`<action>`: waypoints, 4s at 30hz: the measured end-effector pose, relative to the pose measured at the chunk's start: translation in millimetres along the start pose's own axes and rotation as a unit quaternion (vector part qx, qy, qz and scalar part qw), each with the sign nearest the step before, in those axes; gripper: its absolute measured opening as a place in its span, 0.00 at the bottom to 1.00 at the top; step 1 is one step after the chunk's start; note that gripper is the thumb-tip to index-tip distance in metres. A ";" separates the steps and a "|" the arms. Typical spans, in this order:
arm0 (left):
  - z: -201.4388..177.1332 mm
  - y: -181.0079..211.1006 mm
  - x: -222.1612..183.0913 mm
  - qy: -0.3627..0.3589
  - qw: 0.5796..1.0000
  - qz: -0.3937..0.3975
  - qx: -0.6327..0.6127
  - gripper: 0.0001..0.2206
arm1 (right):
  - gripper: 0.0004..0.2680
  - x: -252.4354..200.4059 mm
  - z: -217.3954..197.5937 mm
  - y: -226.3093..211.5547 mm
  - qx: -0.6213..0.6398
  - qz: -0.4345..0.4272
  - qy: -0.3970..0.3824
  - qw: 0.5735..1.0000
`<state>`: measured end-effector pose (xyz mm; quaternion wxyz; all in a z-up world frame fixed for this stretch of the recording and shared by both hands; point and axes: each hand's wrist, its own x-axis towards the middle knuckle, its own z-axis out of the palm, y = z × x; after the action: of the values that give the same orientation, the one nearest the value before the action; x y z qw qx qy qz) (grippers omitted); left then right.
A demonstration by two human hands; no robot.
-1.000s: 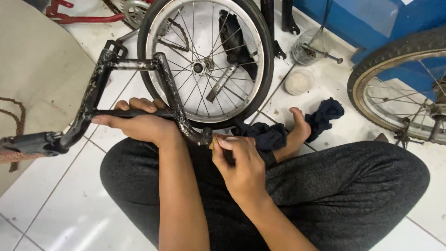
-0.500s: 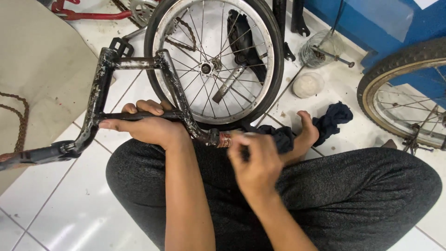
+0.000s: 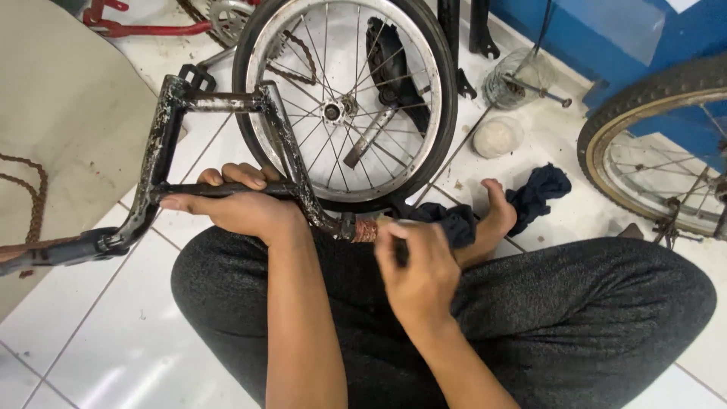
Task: Cleaning bicycle handlebars and grips using a cloth to wipe away dirt and grease.
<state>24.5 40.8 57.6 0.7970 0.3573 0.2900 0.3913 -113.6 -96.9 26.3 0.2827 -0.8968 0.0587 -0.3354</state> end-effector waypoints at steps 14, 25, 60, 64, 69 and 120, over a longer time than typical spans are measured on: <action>-3.9 2.7 -4.2 -0.003 1.000 -0.001 0.012 0.26 | 0.04 5.8 -0.4 -4.2 0.007 -0.008 0.027 1.000; -0.3 0.6 -5.6 -0.005 1.000 -0.003 0.008 0.25 | 0.04 -6.0 10.8 21.0 -0.017 -0.014 0.026 0.999; -9.1 -9.6 -78.9 -0.518 0.698 -0.327 0.370 0.31 | 0.04 90.2 -51.0 82.9 -0.020 -0.055 -0.012 0.998; -36.8 -18.5 -77.1 -0.488 0.696 -0.397 0.346 0.31 | 0.05 86.7 -46.3 96.0 0.025 0.005 -0.043 0.999; -46.0 -37.0 -59.6 -0.465 0.703 -0.453 0.291 0.39 | 0.04 96.6 -59.2 70.4 0.060 -0.070 -0.261 0.961; -35.4 -11.7 -75.6 -0.629 0.578 -0.385 0.349 0.48 | 0.07 87.0 -44.7 44.3 0.042 -0.163 -0.198 0.966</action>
<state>-36.6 -15.0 41.6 0.6693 0.6190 -0.0596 -0.4065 -71.4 -180.3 79.1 0.2680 -0.9298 -0.1599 -0.1950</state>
